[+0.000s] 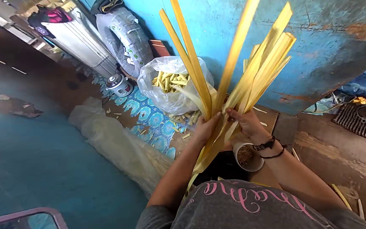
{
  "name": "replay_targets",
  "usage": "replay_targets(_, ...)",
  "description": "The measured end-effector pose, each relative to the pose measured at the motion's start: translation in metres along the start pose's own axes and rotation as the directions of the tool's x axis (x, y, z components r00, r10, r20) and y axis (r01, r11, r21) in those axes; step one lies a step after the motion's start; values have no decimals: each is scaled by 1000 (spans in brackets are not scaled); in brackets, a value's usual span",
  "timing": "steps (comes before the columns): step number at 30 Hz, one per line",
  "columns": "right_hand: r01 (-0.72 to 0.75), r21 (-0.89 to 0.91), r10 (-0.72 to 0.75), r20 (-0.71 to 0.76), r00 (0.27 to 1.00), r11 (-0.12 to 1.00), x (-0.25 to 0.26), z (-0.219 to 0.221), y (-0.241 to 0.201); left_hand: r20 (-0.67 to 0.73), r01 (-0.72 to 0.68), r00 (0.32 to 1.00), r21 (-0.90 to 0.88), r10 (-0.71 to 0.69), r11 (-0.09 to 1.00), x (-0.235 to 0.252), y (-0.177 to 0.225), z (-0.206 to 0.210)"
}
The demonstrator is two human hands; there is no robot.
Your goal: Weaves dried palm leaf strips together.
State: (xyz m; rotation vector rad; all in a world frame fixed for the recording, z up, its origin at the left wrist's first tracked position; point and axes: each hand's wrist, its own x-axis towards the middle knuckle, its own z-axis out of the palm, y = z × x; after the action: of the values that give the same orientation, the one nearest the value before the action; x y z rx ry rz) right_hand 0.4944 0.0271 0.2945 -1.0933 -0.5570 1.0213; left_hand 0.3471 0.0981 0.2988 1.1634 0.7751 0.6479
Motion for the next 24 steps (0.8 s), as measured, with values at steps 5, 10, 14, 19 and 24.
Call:
replay_targets(5, -28, 110, 19, 85, 996, 994, 5, -12, 4, 44, -61, 997, -106, 66, 992, 10, -5, -10)
replay_targets(10, 76, 94, -93, 187, 978, 993, 4, -7, 7, 101, -86, 990, -111, 97, 990, 7, -13, -2)
replay_targets(14, 96, -57, -90, 95, 991, 994, -3, 9, -2, 82, -98, 991, -47, 102, 994, 4, -14, 5)
replay_targets(19, 117, -20, -115, 78, 990, 993, -1, 3, 0, 99, -60, 993, -50, 64, 997, 1, -11, 5)
replay_targets(24, 113, 26, -115, 87, 989, 993, -1, -2, 3, 140, -28, 989, -118, 45, 993, 2, -13, 4)
